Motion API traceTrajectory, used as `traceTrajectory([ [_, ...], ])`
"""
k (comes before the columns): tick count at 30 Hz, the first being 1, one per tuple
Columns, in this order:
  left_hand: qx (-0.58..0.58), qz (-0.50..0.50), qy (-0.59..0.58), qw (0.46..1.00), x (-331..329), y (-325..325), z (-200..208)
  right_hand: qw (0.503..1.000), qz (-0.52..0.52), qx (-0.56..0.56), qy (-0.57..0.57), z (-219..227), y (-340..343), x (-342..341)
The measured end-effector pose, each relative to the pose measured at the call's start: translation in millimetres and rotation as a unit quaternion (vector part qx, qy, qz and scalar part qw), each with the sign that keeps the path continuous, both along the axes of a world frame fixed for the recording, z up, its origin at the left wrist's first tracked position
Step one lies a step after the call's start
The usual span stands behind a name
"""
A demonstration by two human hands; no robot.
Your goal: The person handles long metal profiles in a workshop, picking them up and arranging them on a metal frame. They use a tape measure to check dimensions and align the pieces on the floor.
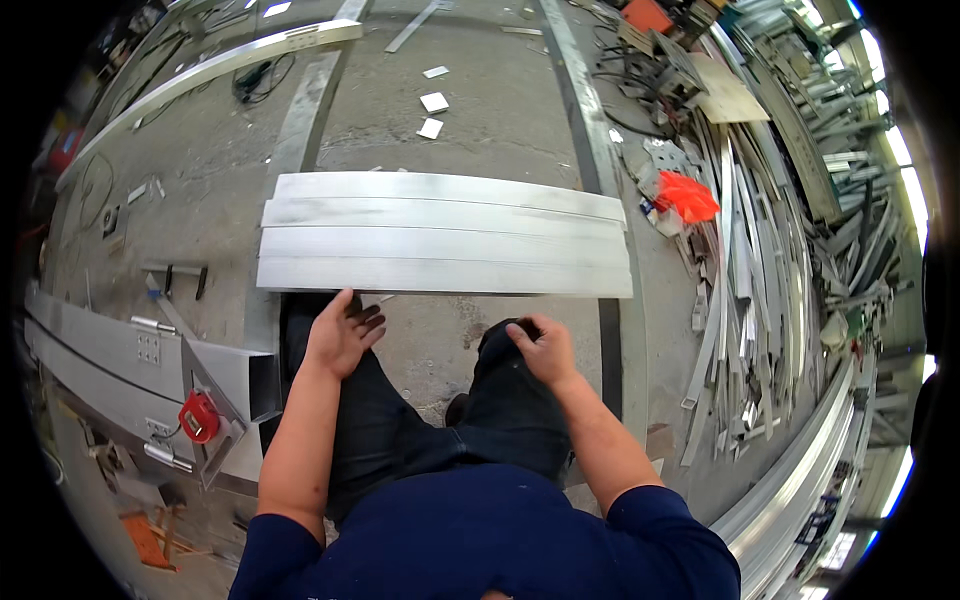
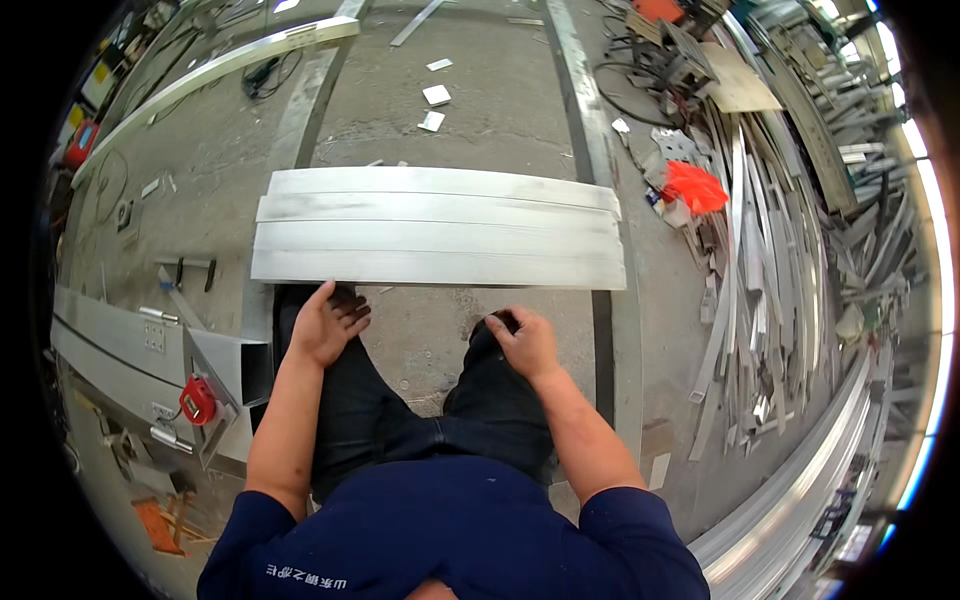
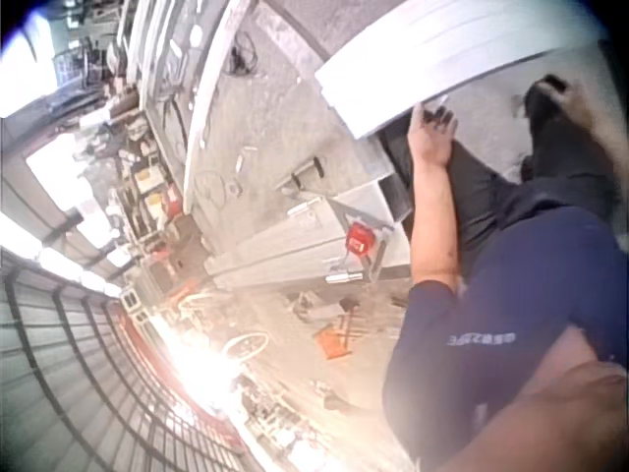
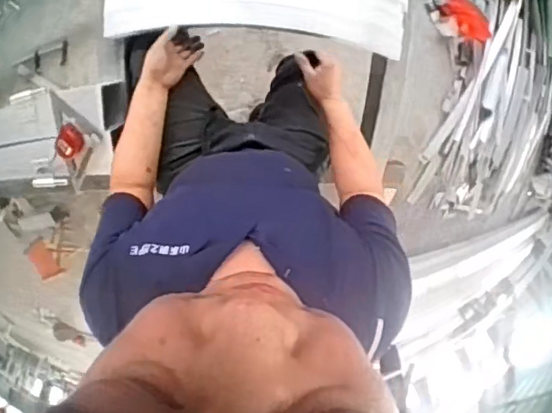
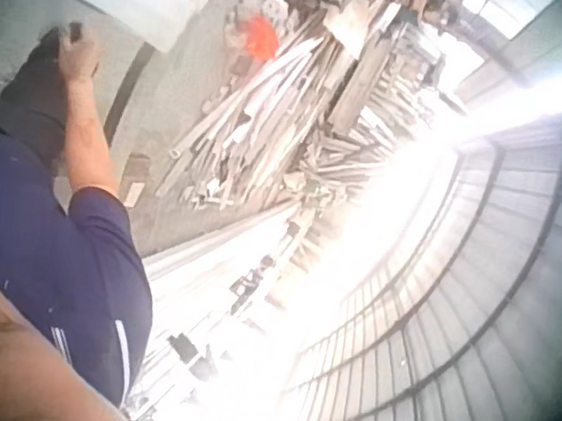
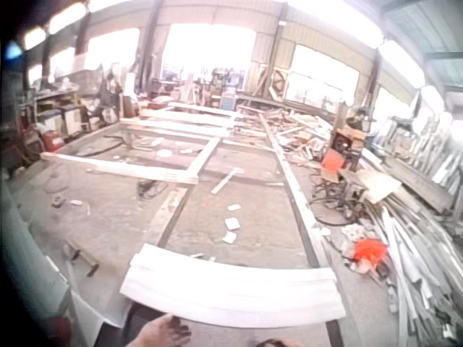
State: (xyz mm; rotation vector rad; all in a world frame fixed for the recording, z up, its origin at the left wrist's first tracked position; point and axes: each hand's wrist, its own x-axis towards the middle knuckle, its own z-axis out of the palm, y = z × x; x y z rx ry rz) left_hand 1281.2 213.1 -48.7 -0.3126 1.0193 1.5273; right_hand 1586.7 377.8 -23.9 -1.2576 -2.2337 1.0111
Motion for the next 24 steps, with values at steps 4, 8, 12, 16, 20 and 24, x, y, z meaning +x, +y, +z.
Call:
traceTrajectory([
  [4,0.019,-0.161,0.296,0.941,34,-39,66,0.999,-0.001,-0.015,0.04,-13,-29,21],
  [8,-0.015,-0.254,0.59,0.766,39,-89,146,0.997,-0.031,-0.031,0.057,-25,-56,39],
  [12,-0.225,-0.207,0.761,0.573,11,-152,180,0.997,0.01,-0.032,0.072,-17,-67,33],
  [16,-0.374,-0.25,0.802,0.393,-33,-209,170,0.996,0.029,-0.022,0.087,-10,-63,24],
  [20,-0.389,-0.287,0.755,0.442,-49,-225,166,0.995,0.04,-0.007,0.093,-2,-60,19],
  [24,-0.452,-0.206,0.679,0.541,-49,-207,204,0.994,0.042,-0.006,0.099,15,-65,17],
])
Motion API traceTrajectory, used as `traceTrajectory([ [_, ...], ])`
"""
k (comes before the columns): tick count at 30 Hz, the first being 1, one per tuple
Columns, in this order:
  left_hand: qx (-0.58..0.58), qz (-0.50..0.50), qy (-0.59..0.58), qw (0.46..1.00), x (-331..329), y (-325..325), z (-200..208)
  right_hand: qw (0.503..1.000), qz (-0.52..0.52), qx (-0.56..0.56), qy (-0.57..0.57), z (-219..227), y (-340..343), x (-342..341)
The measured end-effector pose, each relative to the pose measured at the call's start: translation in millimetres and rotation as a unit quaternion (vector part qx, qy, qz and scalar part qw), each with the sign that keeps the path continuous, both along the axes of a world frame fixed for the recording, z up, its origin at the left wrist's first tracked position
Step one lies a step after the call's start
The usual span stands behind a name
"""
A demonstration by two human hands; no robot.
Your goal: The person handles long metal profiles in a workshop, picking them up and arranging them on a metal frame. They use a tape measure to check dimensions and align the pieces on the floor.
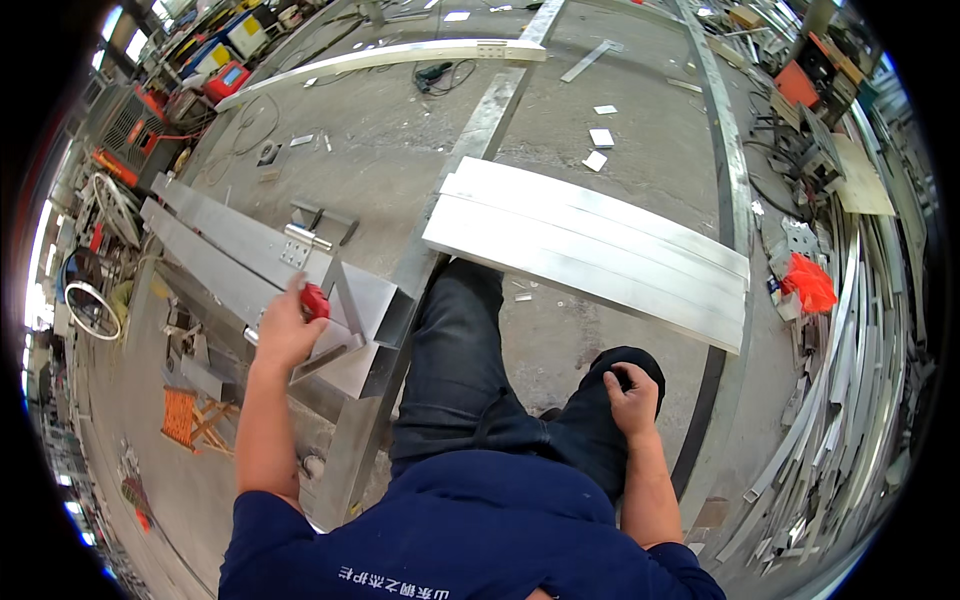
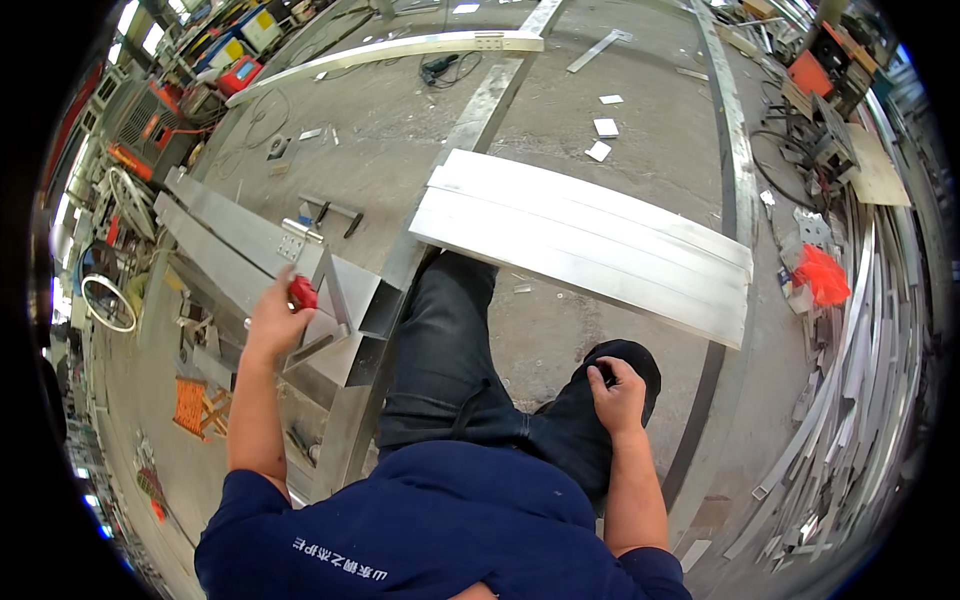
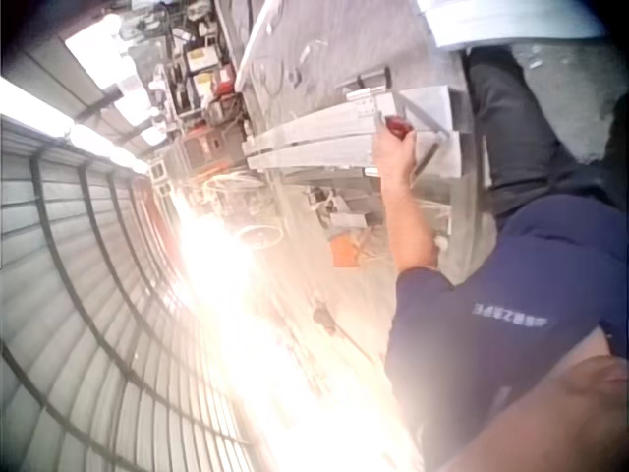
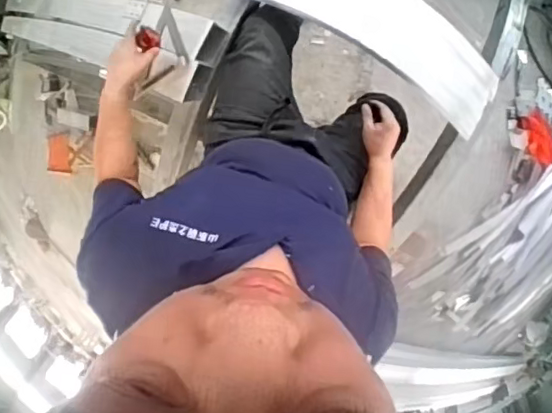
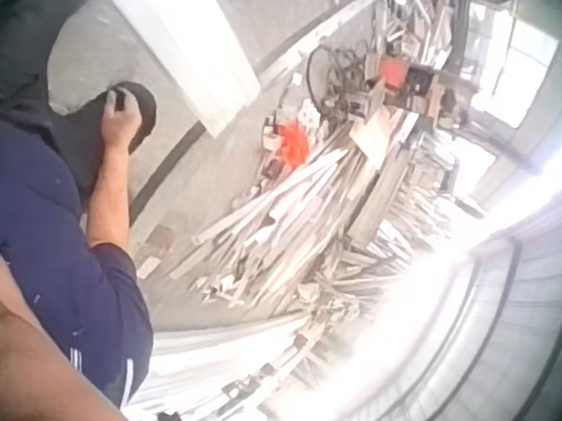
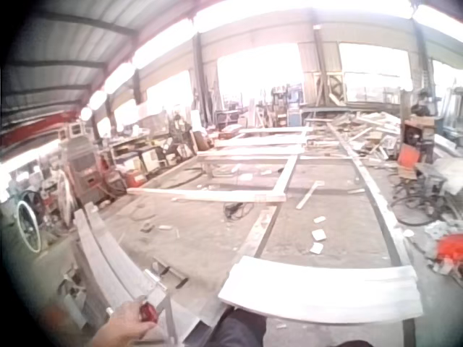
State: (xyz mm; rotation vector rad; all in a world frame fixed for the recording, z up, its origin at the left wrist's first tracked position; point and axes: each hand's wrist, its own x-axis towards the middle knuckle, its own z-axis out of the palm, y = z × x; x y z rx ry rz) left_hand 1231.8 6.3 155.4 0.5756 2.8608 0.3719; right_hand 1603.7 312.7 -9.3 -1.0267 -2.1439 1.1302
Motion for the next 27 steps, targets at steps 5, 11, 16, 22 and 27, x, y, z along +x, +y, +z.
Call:
traceTrajectory([
  [5,0.4,-0.065,-0.099,0.909,22,19,26,0.99,0.017,-0.122,0.07,6,-2,2],
  [11,0.408,-0.121,-0.5,0.754,129,103,-64,0.902,0.236,-0.329,0.148,41,-24,-51],
  [16,0.318,-0.243,-0.525,0.751,172,140,-99,0.904,0.217,-0.365,0.049,45,-52,-58],
  [22,0.218,-0.177,-0.702,0.655,152,133,-120,0.904,0.326,-0.26,-0.091,55,-45,-42],
  [27,0.151,-0.299,-0.475,0.814,156,115,-126,0.886,0.393,-0.183,-0.161,71,-46,-47],
])
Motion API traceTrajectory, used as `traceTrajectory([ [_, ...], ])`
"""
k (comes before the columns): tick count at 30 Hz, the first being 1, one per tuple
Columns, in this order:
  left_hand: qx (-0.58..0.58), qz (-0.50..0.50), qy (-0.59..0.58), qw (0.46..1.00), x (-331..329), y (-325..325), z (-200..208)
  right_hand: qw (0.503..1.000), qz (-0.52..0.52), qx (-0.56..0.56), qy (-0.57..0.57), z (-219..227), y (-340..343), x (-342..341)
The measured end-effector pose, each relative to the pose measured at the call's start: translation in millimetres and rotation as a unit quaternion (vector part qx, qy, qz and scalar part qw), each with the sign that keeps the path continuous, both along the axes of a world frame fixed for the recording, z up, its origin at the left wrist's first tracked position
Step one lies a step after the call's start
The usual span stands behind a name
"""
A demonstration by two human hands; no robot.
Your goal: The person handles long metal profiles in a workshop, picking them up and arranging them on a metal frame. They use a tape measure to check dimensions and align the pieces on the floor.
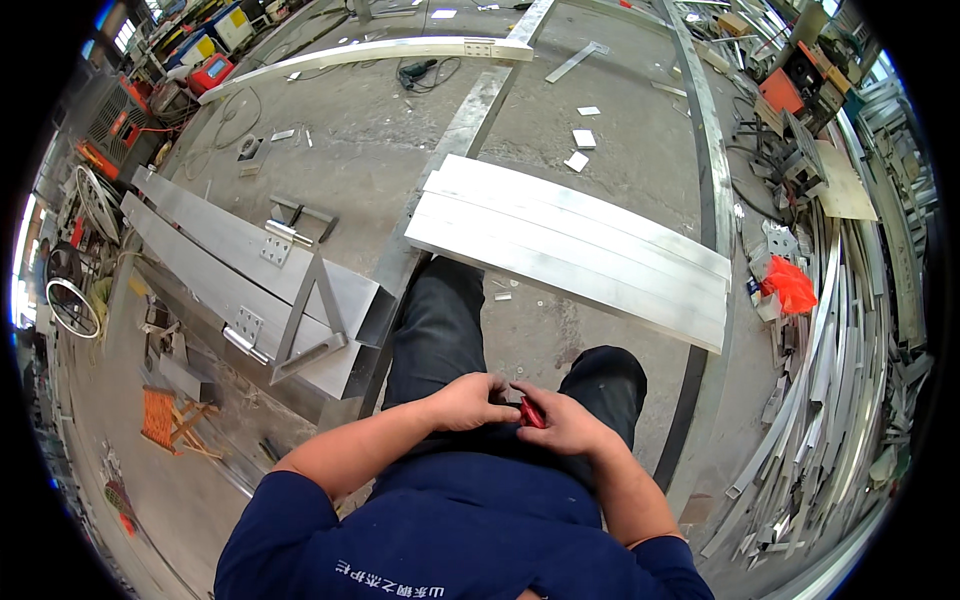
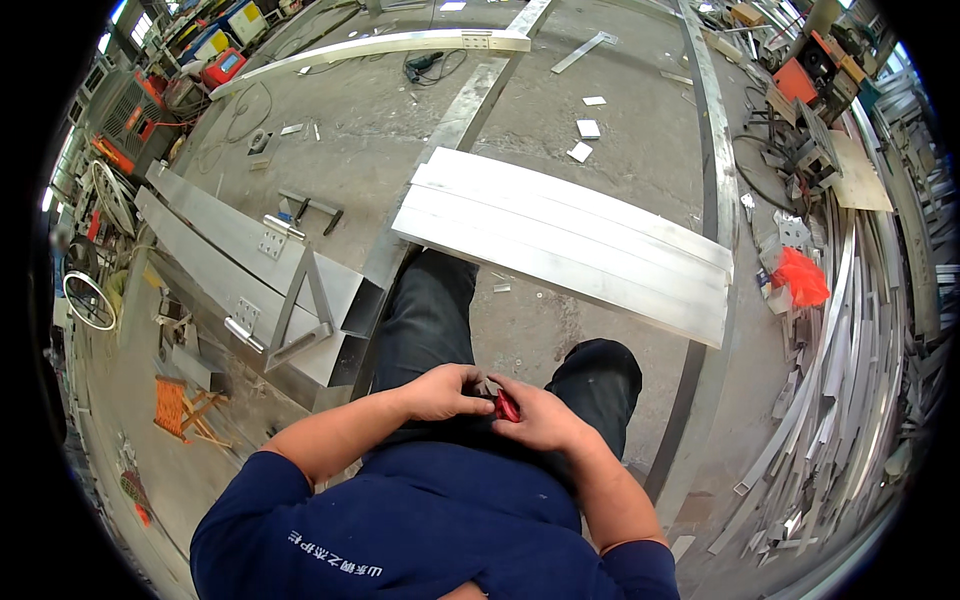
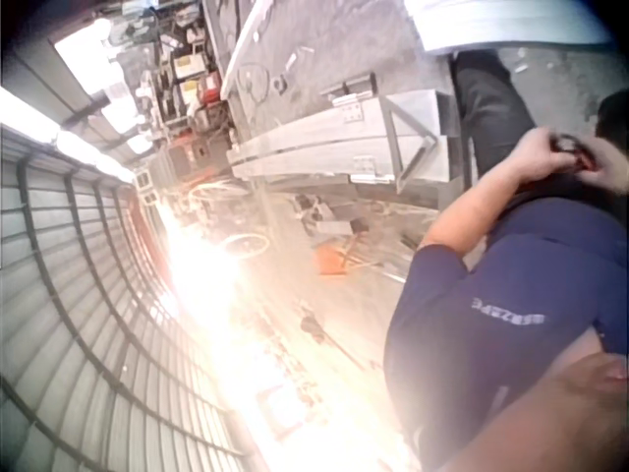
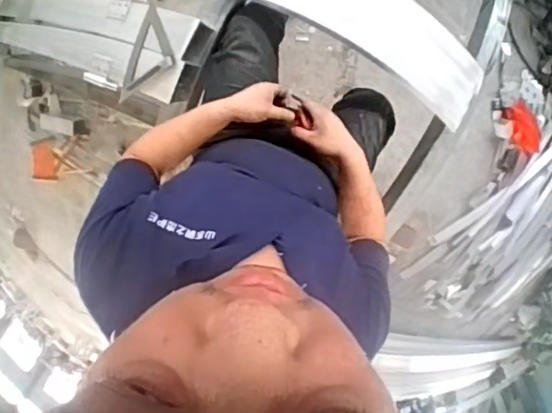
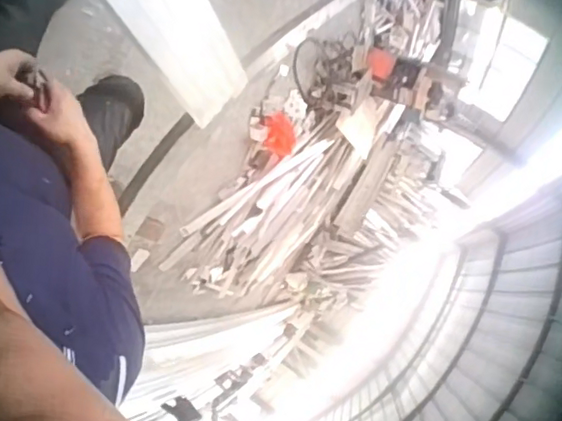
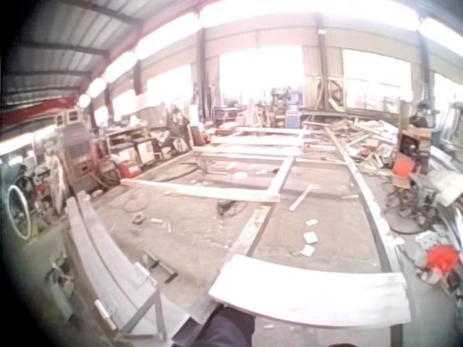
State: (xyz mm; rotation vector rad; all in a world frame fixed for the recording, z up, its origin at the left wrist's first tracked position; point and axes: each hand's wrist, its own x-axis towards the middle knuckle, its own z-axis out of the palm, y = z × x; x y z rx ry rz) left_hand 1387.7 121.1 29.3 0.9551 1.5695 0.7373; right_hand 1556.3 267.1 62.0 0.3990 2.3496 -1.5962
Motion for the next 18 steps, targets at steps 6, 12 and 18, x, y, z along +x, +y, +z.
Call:
traceTrajectory([
  [6,0.034,0.129,0.01,0.991,-81,-17,53,0.989,-0.087,0.075,-0.094,11,42,43],
  [12,0.091,0.355,0.033,0.93,-211,-23,66,0.937,-0.253,0.179,-0.162,25,122,107],
  [18,-0.002,0.408,0.113,0.906,-275,26,0,0.881,-0.312,0.341,-0.102,38,176,126],
])
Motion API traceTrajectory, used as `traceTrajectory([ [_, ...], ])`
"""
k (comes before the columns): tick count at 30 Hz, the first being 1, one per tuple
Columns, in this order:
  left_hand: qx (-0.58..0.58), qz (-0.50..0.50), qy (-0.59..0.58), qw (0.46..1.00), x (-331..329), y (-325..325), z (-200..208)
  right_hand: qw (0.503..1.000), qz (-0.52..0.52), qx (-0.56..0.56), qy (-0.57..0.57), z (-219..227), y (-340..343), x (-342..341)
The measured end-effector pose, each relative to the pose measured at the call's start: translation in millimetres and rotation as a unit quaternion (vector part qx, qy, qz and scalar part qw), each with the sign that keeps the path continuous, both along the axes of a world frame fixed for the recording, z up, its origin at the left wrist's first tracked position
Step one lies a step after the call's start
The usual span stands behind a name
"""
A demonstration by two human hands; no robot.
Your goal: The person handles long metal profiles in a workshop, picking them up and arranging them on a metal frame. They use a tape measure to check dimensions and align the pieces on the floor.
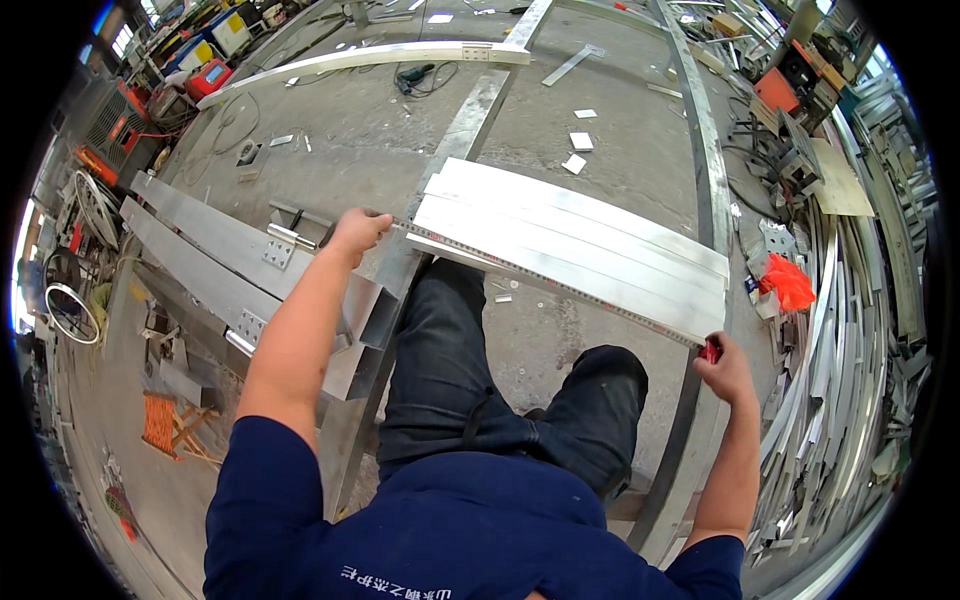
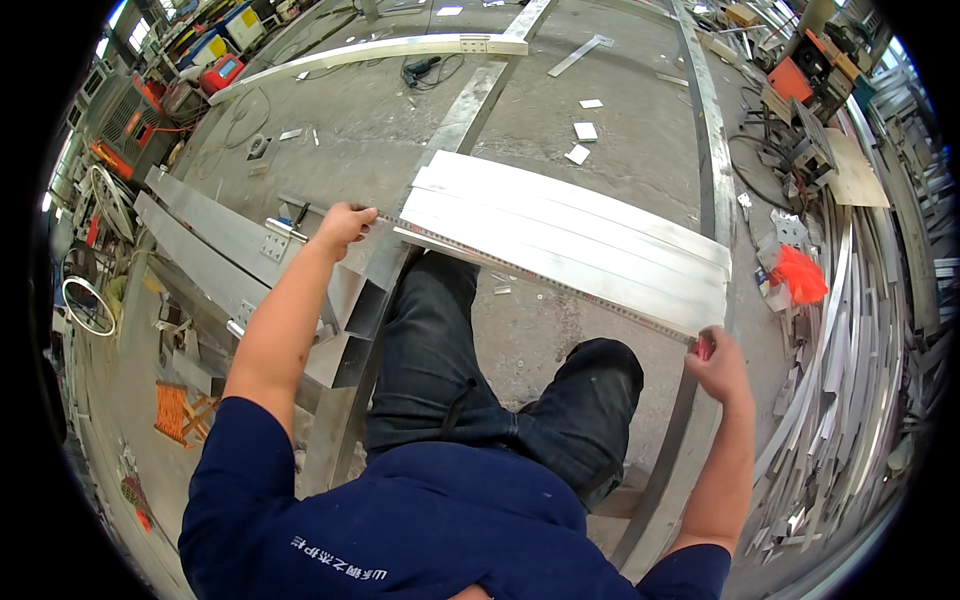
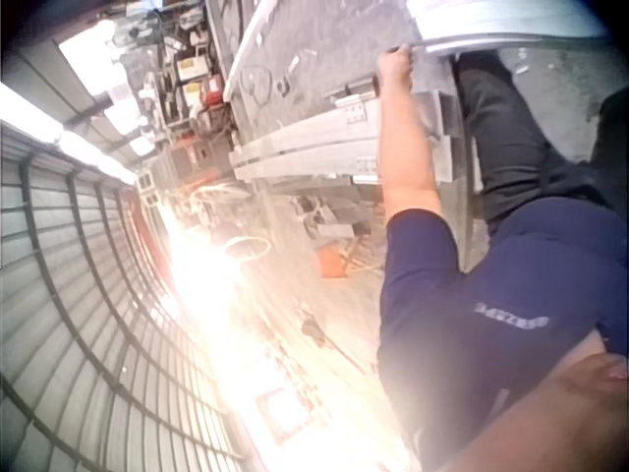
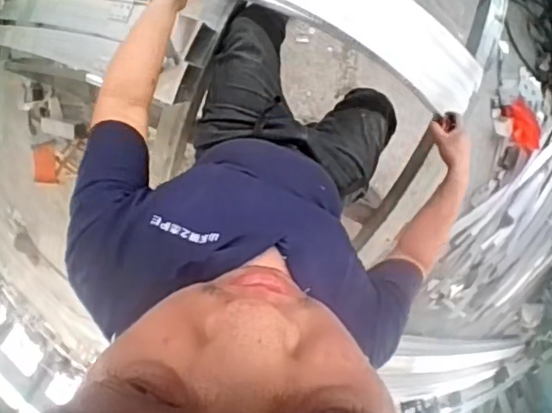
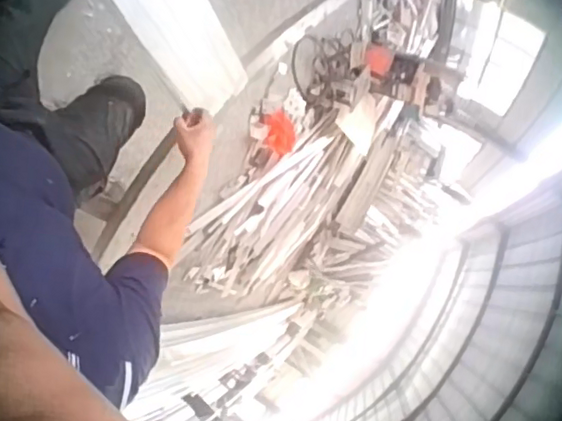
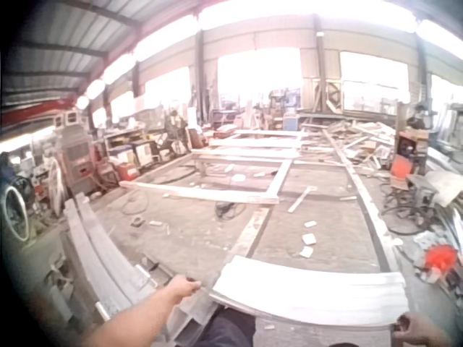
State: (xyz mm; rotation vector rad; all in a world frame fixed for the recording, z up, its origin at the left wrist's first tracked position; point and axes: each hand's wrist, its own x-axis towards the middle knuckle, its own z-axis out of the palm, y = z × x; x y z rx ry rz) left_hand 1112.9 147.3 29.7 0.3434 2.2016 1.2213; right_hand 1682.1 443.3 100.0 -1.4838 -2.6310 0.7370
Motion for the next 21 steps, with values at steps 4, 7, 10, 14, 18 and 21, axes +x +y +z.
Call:
traceTrajectory([
  [4,-0.066,0.015,0.074,0.995,5,35,-35,1.0,-0.016,0.024,0.002,0,25,-1],
  [7,-0.037,0.041,0.066,0.996,10,38,-52,0.999,-0.024,0.031,0.002,-4,37,-6],
  [10,-0.053,0.02,0.076,0.995,17,42,-49,0.999,-0.033,0.011,0.0,-9,51,1],
  [14,-0.05,-0.018,0.11,0.992,14,46,-62,0.999,-0.032,-0.031,-0.025,-14,65,4],
  [18,-0.028,0.012,0.076,0.997,14,42,-68,0.997,-0.043,-0.033,-0.062,-19,83,4],
  [21,-0.035,-0.008,0.068,0.997,8,34,-63,0.997,-0.055,-0.031,-0.046,-26,101,14],
])
